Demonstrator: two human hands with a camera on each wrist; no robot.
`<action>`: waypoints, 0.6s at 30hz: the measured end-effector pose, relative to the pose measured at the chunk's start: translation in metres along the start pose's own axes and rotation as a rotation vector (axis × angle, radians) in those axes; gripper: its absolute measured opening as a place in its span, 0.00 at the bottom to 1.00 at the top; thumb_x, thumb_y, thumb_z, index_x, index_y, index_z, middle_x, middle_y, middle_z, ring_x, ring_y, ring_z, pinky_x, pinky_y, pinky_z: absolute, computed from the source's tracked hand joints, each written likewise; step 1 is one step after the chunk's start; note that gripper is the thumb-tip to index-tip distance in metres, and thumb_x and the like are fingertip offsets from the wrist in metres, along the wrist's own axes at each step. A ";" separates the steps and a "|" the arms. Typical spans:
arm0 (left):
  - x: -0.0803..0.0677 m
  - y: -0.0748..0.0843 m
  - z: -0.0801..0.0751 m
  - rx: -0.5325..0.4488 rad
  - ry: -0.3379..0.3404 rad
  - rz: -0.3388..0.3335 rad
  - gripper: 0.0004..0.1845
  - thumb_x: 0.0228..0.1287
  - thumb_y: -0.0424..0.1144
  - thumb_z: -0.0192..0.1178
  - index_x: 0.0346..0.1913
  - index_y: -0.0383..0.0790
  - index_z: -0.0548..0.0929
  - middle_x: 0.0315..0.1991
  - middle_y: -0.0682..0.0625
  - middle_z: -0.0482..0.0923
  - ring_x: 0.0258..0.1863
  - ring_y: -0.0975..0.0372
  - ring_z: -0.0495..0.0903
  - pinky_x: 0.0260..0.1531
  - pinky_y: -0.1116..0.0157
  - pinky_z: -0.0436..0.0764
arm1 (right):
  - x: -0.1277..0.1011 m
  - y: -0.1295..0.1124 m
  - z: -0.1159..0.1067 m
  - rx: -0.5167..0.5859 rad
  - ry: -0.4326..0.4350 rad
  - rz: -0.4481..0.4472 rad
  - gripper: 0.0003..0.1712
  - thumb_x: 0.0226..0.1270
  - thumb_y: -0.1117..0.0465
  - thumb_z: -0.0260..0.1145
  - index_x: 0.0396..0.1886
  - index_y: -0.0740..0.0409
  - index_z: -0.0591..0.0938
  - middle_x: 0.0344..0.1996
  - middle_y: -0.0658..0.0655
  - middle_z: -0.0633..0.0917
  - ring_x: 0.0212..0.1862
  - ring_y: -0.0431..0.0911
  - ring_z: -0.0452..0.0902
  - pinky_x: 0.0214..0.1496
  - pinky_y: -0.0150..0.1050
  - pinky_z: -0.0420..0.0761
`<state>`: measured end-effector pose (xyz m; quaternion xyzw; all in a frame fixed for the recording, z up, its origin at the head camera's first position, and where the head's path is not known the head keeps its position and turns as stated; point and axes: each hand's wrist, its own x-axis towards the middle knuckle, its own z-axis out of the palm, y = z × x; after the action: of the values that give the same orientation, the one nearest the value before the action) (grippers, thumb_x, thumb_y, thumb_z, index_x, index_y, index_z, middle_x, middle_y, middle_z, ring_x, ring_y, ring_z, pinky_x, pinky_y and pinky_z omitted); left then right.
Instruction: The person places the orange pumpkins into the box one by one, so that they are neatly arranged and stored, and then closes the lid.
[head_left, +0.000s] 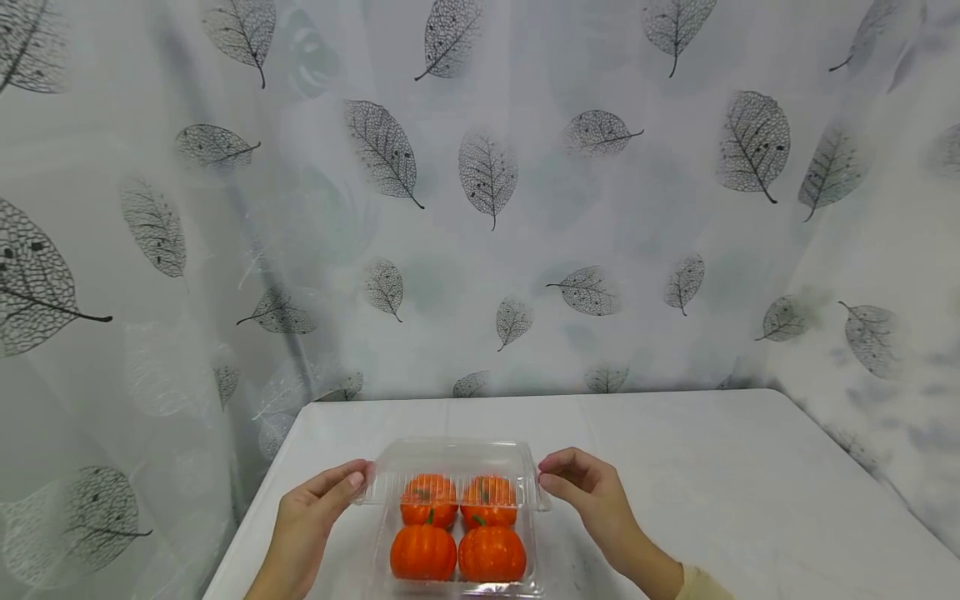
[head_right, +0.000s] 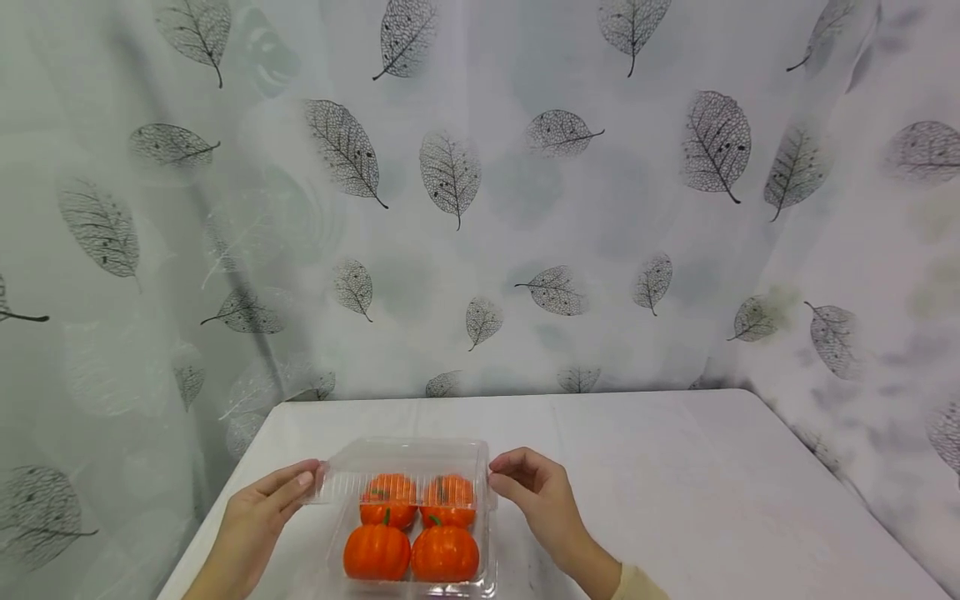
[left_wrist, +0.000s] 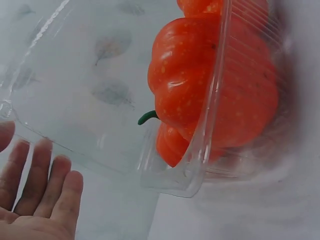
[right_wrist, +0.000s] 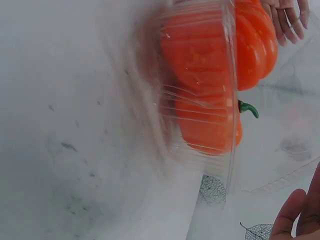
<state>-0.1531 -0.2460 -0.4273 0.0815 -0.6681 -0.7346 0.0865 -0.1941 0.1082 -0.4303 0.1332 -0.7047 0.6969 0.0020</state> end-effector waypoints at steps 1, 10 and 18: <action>-0.002 -0.001 -0.001 0.027 -0.001 0.000 0.21 0.67 0.39 0.68 0.57 0.29 0.84 0.51 0.47 0.87 0.50 0.61 0.85 0.53 0.68 0.81 | -0.002 0.001 0.000 0.000 -0.011 -0.002 0.14 0.67 0.65 0.70 0.46 0.71 0.81 0.42 0.63 0.84 0.44 0.48 0.83 0.51 0.37 0.85; -0.014 -0.013 -0.001 0.122 -0.010 -0.026 0.25 0.67 0.36 0.68 0.64 0.31 0.79 0.61 0.42 0.80 0.52 0.65 0.83 0.51 0.71 0.81 | -0.015 0.011 0.002 -0.052 -0.030 0.003 0.16 0.61 0.67 0.75 0.46 0.68 0.81 0.41 0.62 0.84 0.45 0.49 0.82 0.52 0.36 0.85; -0.021 -0.030 -0.001 0.191 -0.021 0.042 0.24 0.66 0.29 0.65 0.64 0.27 0.77 0.60 0.37 0.79 0.54 0.59 0.84 0.47 0.73 0.81 | -0.022 0.019 0.005 -0.138 -0.003 0.054 0.23 0.55 0.68 0.78 0.50 0.63 0.79 0.44 0.58 0.83 0.51 0.51 0.79 0.54 0.40 0.83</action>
<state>-0.1334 -0.2391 -0.4567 0.0674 -0.7376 -0.6663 0.0868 -0.1754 0.1078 -0.4535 0.1150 -0.7544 0.6462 -0.0086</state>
